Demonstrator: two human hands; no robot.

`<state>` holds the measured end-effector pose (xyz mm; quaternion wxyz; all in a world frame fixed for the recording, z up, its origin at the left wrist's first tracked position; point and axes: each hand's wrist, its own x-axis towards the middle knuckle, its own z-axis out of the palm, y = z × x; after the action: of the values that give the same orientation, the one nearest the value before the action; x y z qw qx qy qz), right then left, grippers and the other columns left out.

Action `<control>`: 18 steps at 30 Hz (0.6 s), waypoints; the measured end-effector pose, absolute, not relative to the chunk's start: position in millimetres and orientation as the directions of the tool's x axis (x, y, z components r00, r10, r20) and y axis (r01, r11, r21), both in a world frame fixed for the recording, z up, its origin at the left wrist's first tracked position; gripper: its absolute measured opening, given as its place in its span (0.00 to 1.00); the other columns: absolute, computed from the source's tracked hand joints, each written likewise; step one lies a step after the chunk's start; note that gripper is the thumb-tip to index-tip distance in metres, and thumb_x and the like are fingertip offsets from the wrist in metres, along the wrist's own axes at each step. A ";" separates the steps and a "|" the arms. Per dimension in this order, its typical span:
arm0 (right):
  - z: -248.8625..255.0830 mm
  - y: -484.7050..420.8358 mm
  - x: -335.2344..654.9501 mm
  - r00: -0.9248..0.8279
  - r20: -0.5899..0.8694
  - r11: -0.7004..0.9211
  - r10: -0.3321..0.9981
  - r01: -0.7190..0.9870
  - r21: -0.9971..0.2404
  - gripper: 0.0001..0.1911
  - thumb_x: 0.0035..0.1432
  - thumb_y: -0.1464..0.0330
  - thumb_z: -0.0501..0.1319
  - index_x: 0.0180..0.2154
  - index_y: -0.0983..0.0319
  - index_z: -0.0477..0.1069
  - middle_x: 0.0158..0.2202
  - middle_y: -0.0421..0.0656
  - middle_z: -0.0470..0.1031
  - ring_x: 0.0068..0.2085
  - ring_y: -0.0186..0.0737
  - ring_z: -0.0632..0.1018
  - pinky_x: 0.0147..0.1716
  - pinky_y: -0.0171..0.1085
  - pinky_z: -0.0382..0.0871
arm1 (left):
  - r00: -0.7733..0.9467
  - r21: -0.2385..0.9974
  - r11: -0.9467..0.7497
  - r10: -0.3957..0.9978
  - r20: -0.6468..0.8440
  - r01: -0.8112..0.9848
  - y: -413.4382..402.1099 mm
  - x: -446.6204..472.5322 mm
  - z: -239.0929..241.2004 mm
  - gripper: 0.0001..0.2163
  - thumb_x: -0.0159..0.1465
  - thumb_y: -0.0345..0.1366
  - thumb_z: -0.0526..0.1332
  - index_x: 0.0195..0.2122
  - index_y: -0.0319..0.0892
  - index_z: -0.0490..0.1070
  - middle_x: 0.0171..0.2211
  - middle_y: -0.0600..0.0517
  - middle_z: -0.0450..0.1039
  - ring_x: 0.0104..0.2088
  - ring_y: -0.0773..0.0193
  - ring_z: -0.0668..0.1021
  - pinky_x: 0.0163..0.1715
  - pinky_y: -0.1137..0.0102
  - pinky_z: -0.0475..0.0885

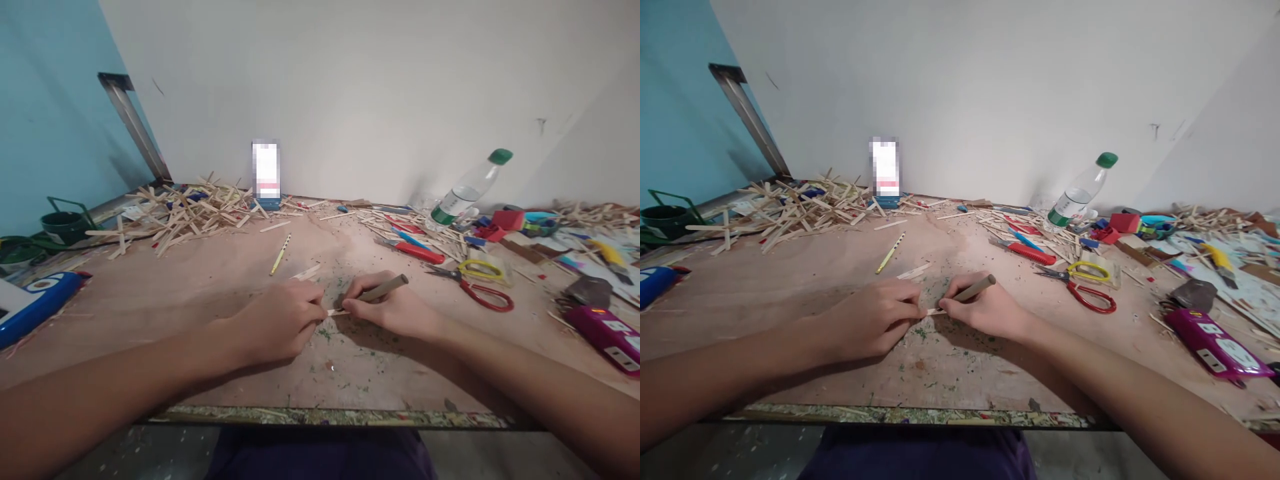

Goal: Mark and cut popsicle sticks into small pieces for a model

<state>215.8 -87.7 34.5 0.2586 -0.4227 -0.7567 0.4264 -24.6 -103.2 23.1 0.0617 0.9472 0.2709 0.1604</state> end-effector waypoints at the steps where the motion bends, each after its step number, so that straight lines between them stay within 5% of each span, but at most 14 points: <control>1: 35.1 -87.7 216.5 -0.527 0.039 0.299 0.849 0.419 -0.857 0.11 0.56 0.65 0.67 0.26 0.65 0.77 0.22 0.40 0.73 0.25 0.32 0.68 0.23 0.31 0.60 | 0.798 0.232 -0.844 0.534 0.279 0.483 -104.7 -24.3 23.2 0.13 0.67 0.25 0.56 0.33 0.41 0.80 0.31 0.50 0.71 0.34 0.60 0.74 0.36 0.65 0.67; 8: 32.9 -84.9 222.3 -0.597 -0.006 0.265 0.803 0.365 -0.893 0.09 0.57 0.66 0.68 0.29 0.66 0.79 0.25 0.41 0.77 0.27 0.33 0.72 0.25 0.31 0.65 | 0.790 0.483 -0.796 0.538 0.293 0.363 -110.8 -21.0 28.6 0.13 0.70 0.26 0.56 0.41 0.42 0.82 0.37 0.51 0.79 0.38 0.63 0.79 0.41 0.69 0.70; 15: 46.2 -81.7 229.9 -0.685 -0.093 0.228 0.722 0.364 -0.903 0.10 0.58 0.65 0.70 0.37 0.65 0.84 0.32 0.44 0.83 0.31 0.36 0.79 0.32 0.34 0.72 | 0.790 0.379 -0.759 0.604 0.107 0.529 -96.6 -21.4 52.4 0.08 0.71 0.33 0.61 0.47 0.45 0.80 0.49 0.48 0.77 0.48 0.57 0.80 0.49 0.65 0.73; 18: 59.9 -81.2 232.0 -0.722 -0.101 0.266 0.684 0.376 -0.888 0.11 0.57 0.66 0.72 0.41 0.65 0.84 0.36 0.44 0.85 0.35 0.38 0.81 0.36 0.34 0.74 | 0.841 0.330 -0.798 0.541 0.024 0.504 -87.0 -21.3 53.3 0.15 0.69 0.40 0.67 0.56 0.46 0.77 0.59 0.43 0.74 0.58 0.47 0.77 0.58 0.56 0.73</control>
<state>232.0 -81.2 59.9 0.1535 -0.3394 -0.7807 0.5017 -21.3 -87.0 53.3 0.1571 0.9465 0.2759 0.0585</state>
